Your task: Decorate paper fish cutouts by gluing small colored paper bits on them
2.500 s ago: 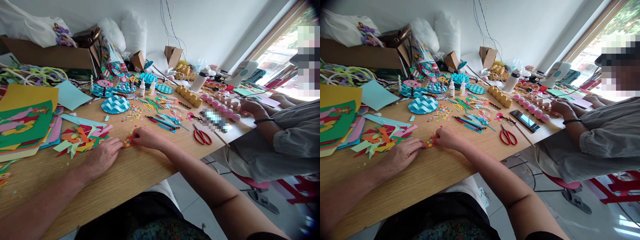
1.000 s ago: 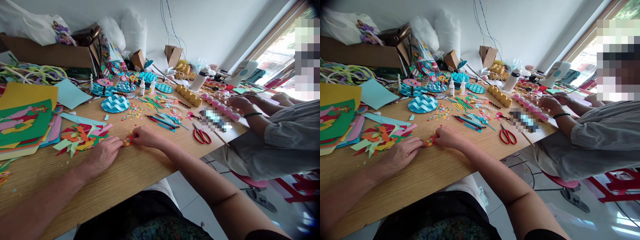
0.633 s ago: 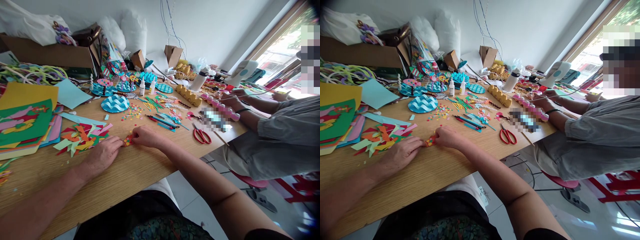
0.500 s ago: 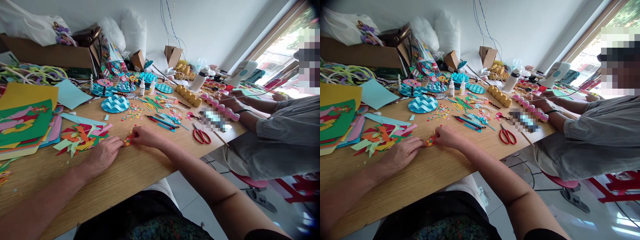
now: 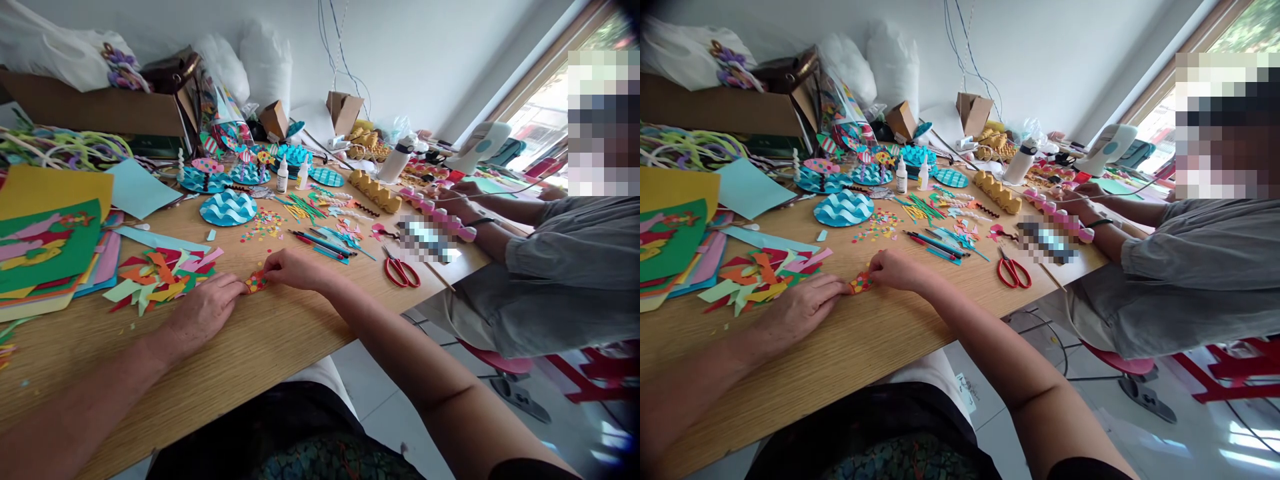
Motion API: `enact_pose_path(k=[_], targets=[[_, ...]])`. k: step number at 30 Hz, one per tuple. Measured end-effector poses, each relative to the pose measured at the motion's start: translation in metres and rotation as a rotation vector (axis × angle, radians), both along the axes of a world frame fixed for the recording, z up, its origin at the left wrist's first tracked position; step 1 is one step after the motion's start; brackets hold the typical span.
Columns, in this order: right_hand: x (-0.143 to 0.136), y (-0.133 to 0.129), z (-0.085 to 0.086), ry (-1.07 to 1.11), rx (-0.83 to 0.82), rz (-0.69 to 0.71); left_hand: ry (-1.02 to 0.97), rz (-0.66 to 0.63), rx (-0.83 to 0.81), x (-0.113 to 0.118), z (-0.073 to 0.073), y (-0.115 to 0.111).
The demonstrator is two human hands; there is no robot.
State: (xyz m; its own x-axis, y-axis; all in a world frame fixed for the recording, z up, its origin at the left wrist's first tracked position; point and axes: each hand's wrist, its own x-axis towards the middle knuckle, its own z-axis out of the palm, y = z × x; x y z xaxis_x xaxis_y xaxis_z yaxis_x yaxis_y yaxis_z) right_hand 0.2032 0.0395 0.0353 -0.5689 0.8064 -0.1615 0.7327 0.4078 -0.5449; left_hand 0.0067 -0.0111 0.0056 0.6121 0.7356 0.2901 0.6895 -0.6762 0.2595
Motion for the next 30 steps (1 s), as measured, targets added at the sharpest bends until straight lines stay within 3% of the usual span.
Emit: enact_pose_path(k=[12,21,30], targets=[[-0.0058,-0.0013,-0.0021,-0.072,0.007,0.0,-0.003,-0.003,0.009,0.0007,-0.001,0.0004],[0.001,0.003,-0.0067,0.097,-0.052,-0.051,0.005,-0.01,0.023,0.0009,-0.0006,0.0001],[-0.005,0.001,-0.0088,0.045,-0.025,-0.036,-0.006,-0.014,0.049,0.001,-0.001,-0.0004]])
